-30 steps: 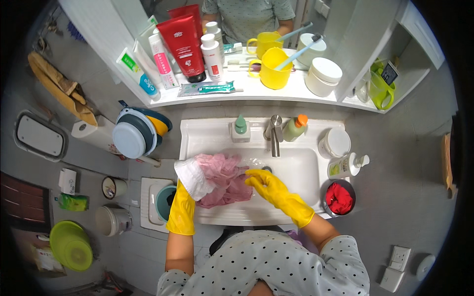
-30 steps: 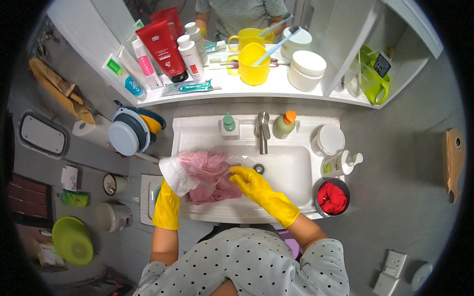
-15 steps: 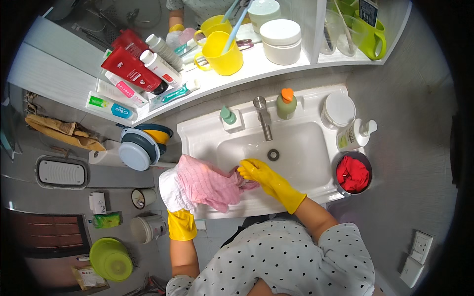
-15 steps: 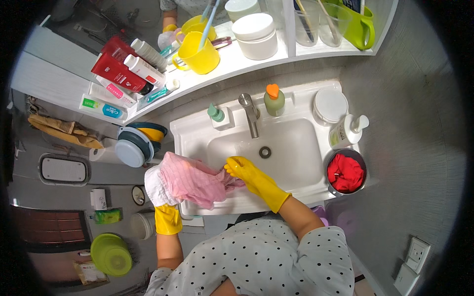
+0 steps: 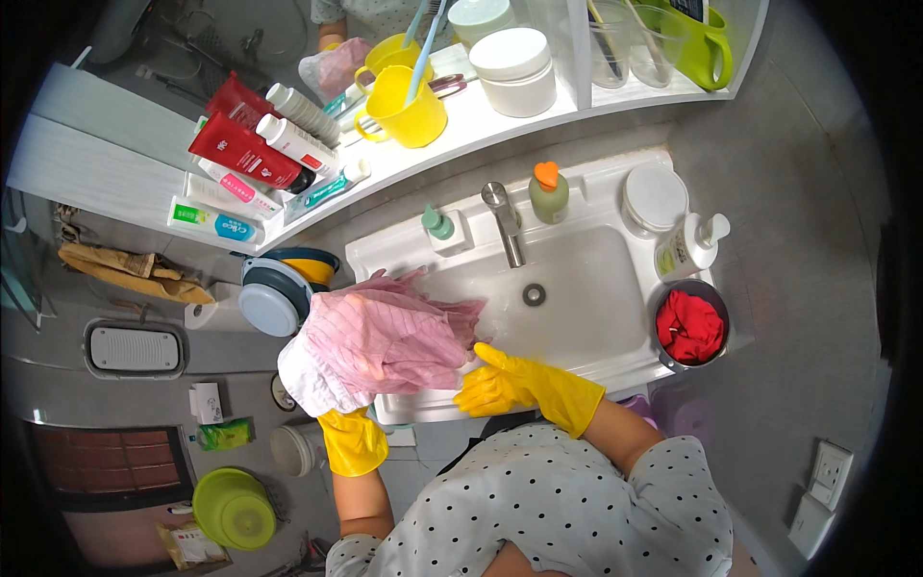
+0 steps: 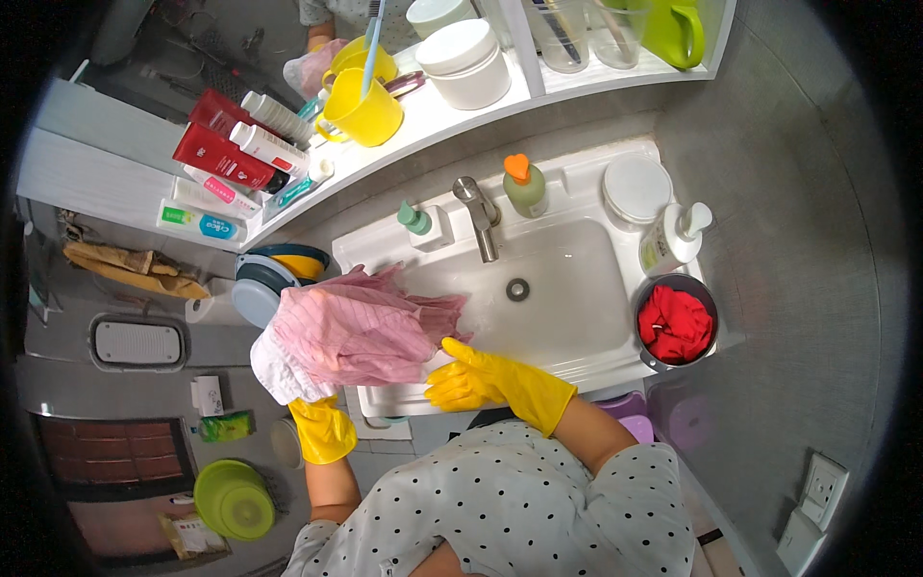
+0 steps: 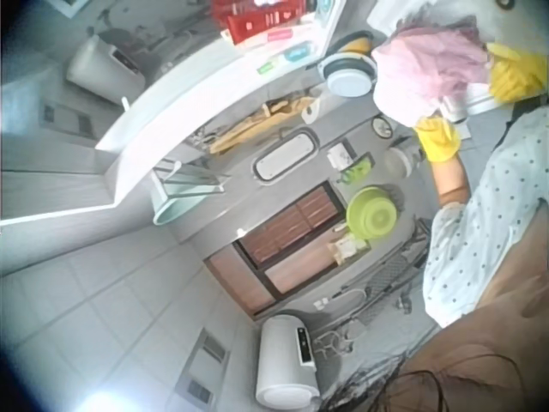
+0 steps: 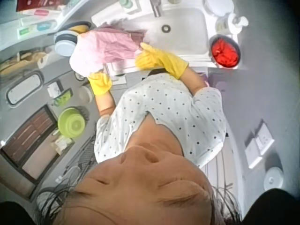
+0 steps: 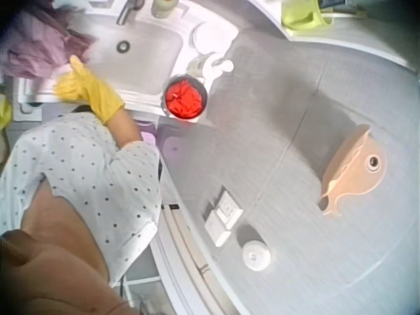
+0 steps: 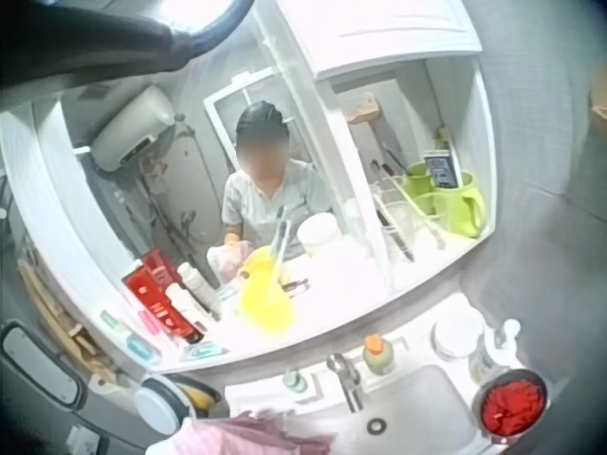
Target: The person hand-washes a pink garment in a bathroom sink. They scrub the fabric with gloved hands, rinse it under running water, and wring it out repeatedly. The person also briefly wipes the sink surface with the wet garment.
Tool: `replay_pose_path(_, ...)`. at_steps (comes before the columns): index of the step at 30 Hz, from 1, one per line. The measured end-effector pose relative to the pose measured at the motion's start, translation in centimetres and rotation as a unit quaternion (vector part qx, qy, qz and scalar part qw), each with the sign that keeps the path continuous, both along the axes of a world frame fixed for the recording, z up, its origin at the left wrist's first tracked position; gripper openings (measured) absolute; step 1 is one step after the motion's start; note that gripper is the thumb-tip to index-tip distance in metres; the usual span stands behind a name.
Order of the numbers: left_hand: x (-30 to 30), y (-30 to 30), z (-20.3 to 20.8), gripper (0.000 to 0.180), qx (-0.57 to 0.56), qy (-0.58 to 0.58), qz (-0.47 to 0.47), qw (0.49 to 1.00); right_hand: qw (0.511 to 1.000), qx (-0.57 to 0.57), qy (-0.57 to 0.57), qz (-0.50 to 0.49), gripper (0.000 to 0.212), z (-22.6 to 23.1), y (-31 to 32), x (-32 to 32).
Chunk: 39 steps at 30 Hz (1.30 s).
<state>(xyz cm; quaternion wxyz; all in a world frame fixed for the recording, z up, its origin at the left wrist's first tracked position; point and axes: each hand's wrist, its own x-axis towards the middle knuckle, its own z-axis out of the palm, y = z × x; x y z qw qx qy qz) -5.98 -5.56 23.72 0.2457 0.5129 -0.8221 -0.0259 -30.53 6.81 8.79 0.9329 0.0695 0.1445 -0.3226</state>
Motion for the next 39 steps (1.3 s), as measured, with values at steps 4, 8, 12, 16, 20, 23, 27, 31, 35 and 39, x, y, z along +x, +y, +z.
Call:
replay_pose_path(4,-1.1,0.1,0.0,0.046,-0.017,0.023,0.0,1.0,0.987,-0.07,0.073,-0.121,0.069,1.2,-1.7,1.0)
replay_pose_path(8,-1.1,0.2,0.7,0.044,-0.041,0.036,0.002,0.999,0.857,-0.248,0.42,-0.168,0.05,5.2,-2.5,-2.2)
replay_pose_path(12,-4.0,1.5,4.1,0.038,0.063,-0.017,0.041,0.997,0.674,-0.336,0.655,-0.062,0.042,9.4,-2.5,-7.1)
replay_pose_path(16,-2.4,1.2,2.7,0.031,0.041,0.05,-0.032,0.997,0.827,-0.251,0.473,-0.172,0.038,8.4,-3.1,-8.0)
replay_pose_path(20,-1.5,1.0,1.4,0.024,0.071,0.033,-0.026,0.997,0.924,-0.082,0.267,-0.26,0.043,8.6,-3.5,-7.4)
replay_pose_path(23,-1.6,0.9,-0.1,0.021,0.026,0.045,-0.025,0.998,0.916,-0.068,0.291,-0.268,0.048,6.4,-2.7,-6.6)
replay_pose_path(27,-0.6,0.5,-2.5,0.029,0.105,0.081,-0.065,0.989,0.913,-0.129,0.352,-0.161,0.051,2.0,-0.3,-5.6)
replay_pose_path(31,-1.3,0.9,-2.5,0.035,0.104,0.116,-0.051,0.987,0.931,-0.196,0.307,0.008,0.064,3.4,1.8,-4.1)
replay_pose_path(35,-2.2,1.2,-2.7,0.041,0.128,0.195,-0.038,0.972,0.988,-0.062,0.143,-0.011,0.064,2.5,0.1,-2.0)
replay_pose_path(39,-2.7,1.7,-2.3,0.047,0.201,0.377,-0.005,0.904,0.936,-0.111,0.327,-0.072,0.047,3.6,-1.7,-1.1)
